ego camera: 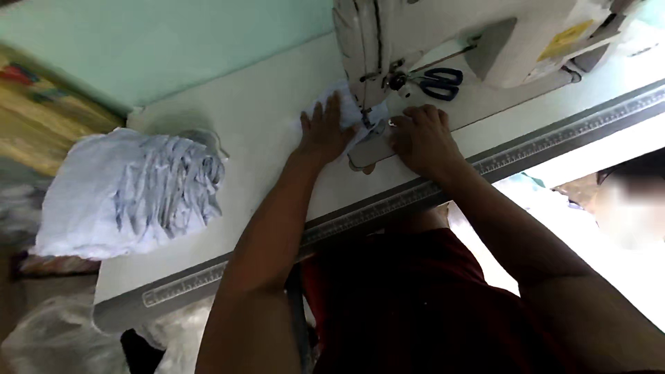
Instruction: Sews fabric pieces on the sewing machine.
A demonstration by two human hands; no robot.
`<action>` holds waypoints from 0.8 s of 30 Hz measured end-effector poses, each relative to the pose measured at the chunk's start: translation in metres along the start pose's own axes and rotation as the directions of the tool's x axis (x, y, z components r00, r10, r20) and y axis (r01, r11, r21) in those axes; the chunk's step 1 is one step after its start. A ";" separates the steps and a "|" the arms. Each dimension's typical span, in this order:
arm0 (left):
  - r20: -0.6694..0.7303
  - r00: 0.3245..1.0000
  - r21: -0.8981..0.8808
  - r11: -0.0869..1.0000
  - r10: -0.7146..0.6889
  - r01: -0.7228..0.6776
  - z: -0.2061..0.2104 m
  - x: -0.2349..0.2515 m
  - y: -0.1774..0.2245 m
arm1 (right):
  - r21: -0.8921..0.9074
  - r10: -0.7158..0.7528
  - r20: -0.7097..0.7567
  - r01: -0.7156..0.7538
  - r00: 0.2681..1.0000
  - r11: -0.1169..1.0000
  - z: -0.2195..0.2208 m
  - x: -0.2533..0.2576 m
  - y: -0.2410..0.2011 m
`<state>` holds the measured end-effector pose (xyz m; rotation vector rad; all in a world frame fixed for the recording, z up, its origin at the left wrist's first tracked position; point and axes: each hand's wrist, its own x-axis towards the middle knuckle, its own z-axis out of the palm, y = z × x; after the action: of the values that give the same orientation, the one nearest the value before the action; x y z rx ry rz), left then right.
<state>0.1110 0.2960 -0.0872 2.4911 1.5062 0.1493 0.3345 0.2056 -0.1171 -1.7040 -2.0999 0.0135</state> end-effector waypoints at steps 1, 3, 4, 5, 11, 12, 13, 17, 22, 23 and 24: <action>0.003 1.000 -0.027 0.999 -0.029 0.029 -0.010 -0.004 -0.001 | -0.006 -0.018 -0.018 0.018 1.000 1.000 0.000 -0.001 0.001; -0.075 0.996 -0.064 0.997 -0.047 0.042 -0.038 -0.027 -0.006 | -0.011 -0.087 -0.064 0.086 0.994 0.996 0.000 -0.003 0.002; -0.142 0.989 -0.060 0.998 -0.028 0.020 -0.054 -0.045 -0.012 | -0.011 -0.138 -0.093 0.137 0.986 0.990 0.001 -0.005 0.003; -0.215 0.977 -0.040 0.999 -0.004 -0.005 -0.070 -0.066 -0.021 | -0.013 -0.199 -0.118 0.199 0.973 0.980 0.000 -0.007 0.002; -0.620 0.771 -0.082 0.989 -0.149 0.125 -0.117 -0.220 -0.128 | 0.066 -0.582 -0.083 0.588 0.809 0.806 0.000 -0.005 -0.045; -0.665 0.719 -0.122 0.979 -0.203 0.164 -0.114 -0.238 -0.145 | 0.079 -0.638 -0.053 0.641 0.768 0.764 0.001 0.000 -0.060; -0.700 0.669 -0.155 0.968 -0.248 0.197 -0.112 -0.254 -0.155 | 0.094 -0.690 -0.039 0.690 0.723 0.718 0.001 0.008 -0.076; -0.743 0.548 -0.280 0.922 -0.384 0.267 -0.091 -0.289 -0.171 | 0.155 -0.809 -0.033 0.803 0.587 0.576 0.006 0.048 -0.153; -0.745 0.572 -0.280 0.939 -0.344 0.199 -0.074 -0.298 -0.186 | 0.232 -0.831 -0.161 0.838 0.533 0.493 0.023 0.106 -0.247; -0.733 0.587 -0.281 0.939 -0.342 0.196 -0.073 -0.299 -0.186 | 0.240 -0.827 -0.194 0.843 0.528 0.482 0.026 0.116 -0.265; -0.730 0.595 -0.287 0.941 -0.338 0.182 -0.072 -0.300 -0.188 | 0.245 -0.826 -0.219 0.848 0.520 0.470 0.029 0.124 -0.281</action>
<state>-0.2057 0.1250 -0.0549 2.0772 2.0019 1.4031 0.0447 0.2602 -0.0265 -0.3199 -2.4808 0.0008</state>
